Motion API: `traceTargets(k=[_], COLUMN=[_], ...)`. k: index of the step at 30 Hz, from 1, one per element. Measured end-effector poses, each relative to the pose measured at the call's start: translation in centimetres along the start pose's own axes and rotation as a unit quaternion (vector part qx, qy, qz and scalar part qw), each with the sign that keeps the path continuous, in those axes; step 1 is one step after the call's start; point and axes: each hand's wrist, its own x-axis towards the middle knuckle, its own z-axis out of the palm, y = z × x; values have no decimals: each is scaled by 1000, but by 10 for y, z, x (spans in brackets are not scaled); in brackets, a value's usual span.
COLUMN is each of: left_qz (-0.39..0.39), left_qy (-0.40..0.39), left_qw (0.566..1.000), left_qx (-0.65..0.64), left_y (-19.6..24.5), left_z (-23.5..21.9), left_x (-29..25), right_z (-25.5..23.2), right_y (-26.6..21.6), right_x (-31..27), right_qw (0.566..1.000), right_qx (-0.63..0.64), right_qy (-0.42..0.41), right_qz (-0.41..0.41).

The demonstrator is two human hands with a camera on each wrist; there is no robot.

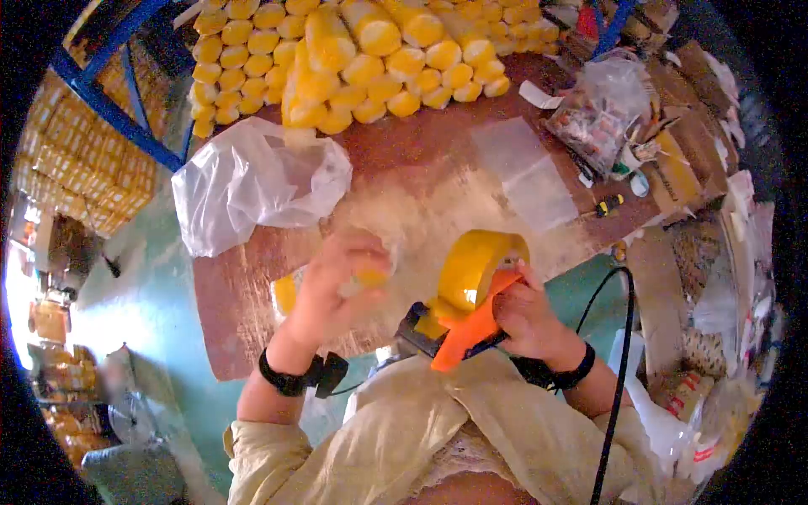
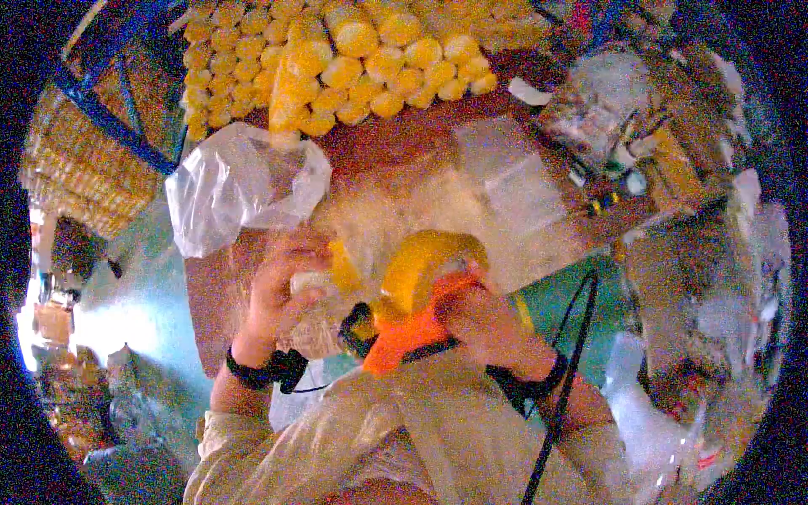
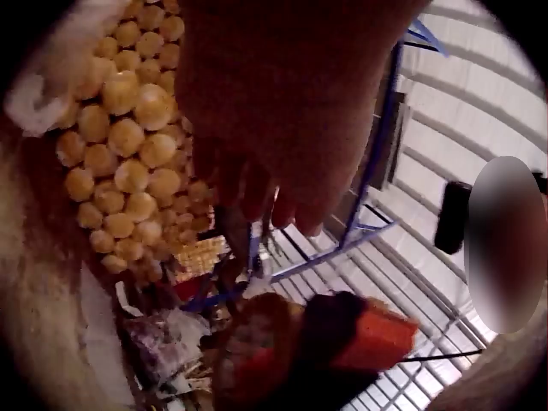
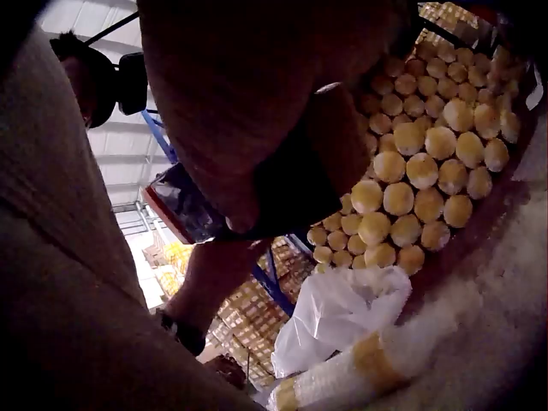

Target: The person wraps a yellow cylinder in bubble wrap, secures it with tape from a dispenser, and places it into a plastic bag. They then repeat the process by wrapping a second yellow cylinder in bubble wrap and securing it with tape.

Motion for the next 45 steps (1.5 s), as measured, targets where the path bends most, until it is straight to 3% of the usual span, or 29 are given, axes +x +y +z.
traceTargets(k=[3,4,7,13,16,19,22,28,31,34,38,40,43,45], left_qz=[29,20,-8,-93,-72,22,102,116,65,29,14,21,21,16], left_qy=[-59,-58,-80,-48,-77,-101,-101,-163,-184,-163,-183,-188,-187,-187], left_qw=[996,998,996,995,985,963,945,927,948,965,951,957,968,974], left_qx=[-65,-28,-41,-5,135,249,293,317,251,201,249,221,163,130], left_y=[40,49,55,71,89,108,123,144,147,148,157,159,156,154], left_z=[5,11,23,47,56,59,67,60,56,58,44,44,45,47], left_x=[15,18,18,15,26,29,32,46,51,56,56,60,61,60], right_z=[-3,-6,0,4,3,20,22,16,-4,-1,1,11,-3,7], right_y=[16,22,39,56,51,46,33,46,43,46,60,62,62,70], right_x=[4,3,1,1,4,2,6,-7,0,-2,-5,-14,-13,-21], right_qw=[1000,999,994,988,992,990,935,994,988,979,973,955,952,975], right_qx=[24,36,87,105,98,120,303,79,56,111,210,268,285,213], right_qy=[-13,-31,24,36,-13,57,79,77,138,160,25,28,26,55], right_qz=[6,-7,-57,-105,-75,-42,165,0,-45,-61,91,121,111,44])
